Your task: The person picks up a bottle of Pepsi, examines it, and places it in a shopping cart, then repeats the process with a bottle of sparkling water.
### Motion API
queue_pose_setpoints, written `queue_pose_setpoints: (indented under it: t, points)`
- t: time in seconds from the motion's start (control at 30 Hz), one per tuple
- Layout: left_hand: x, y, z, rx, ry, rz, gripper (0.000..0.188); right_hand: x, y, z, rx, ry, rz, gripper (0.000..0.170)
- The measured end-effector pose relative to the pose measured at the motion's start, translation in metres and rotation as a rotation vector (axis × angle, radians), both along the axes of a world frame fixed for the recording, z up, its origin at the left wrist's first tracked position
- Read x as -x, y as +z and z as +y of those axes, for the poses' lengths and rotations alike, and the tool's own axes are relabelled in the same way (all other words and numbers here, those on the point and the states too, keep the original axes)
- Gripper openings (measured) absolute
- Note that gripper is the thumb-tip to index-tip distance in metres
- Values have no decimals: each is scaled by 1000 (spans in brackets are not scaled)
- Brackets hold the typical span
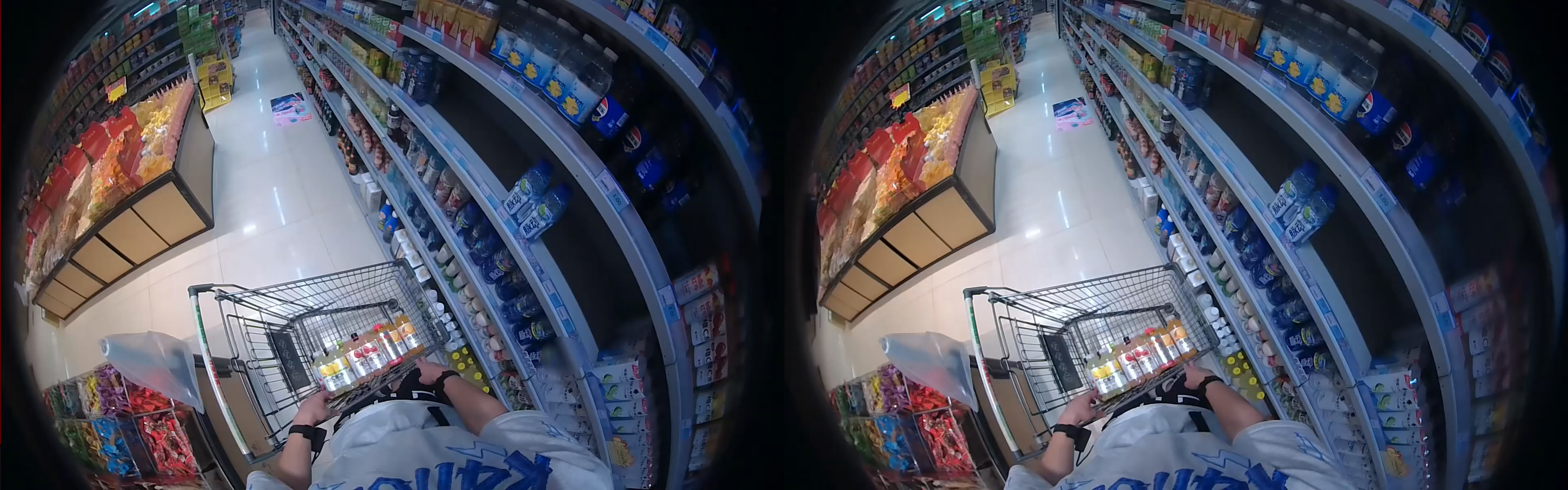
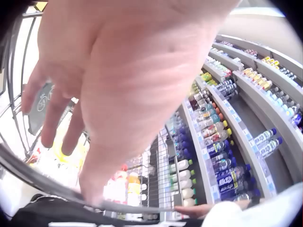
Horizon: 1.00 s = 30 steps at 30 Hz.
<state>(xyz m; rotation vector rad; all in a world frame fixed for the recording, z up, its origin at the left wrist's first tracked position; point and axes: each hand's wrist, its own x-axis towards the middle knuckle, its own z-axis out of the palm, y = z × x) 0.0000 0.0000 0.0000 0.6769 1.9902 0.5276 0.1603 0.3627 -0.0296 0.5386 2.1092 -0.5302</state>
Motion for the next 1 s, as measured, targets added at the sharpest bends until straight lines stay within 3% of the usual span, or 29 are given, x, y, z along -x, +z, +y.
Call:
queue_pose_setpoints:
  t: [0.07,0.1,0.17,0.2,0.3,0.33,0.43,0.57,0.6,0.73,0.87,0.97,1.0]
  points:
    - [-19,2,2,135,48,167,64,-11,-2,17,31,-28,-7,82]
    - [-3,6,-40,174,51,174,64,10,-9,-16,71,-22,-1,82]
    - [-8,-20,-58,57,231,21,58,14,-19,-8,68,-60,-56,82]
    - [-15,-8,-56,-36,243,16,53,14,-21,-2,59,-56,-65,82]
    - [-26,-11,-70,16,182,74,50,21,-34,1,28,-3,-119,80]
    - [-32,-8,-71,28,118,258,43,24,-38,5,55,-22,-135,81]
    - [-39,2,-64,-13,61,456,35,25,-60,15,113,2,-154,87]
    - [-31,13,-56,12,79,527,29,39,-39,21,179,-87,-115,88]
    - [-24,15,-55,-100,137,532,28,43,-43,24,187,-83,-117,89]
    - [-5,14,-39,-179,190,709,21,72,-62,35,186,-79,-97,91]
    - [15,-7,-26,-135,217,759,13,116,-81,48,-10,177,-99,70]
    - [45,-6,-17,-150,262,754,12,145,-128,69,48,284,-25,63]
    - [58,-2,-13,-114,270,694,13,155,-92,67,56,168,19,62]
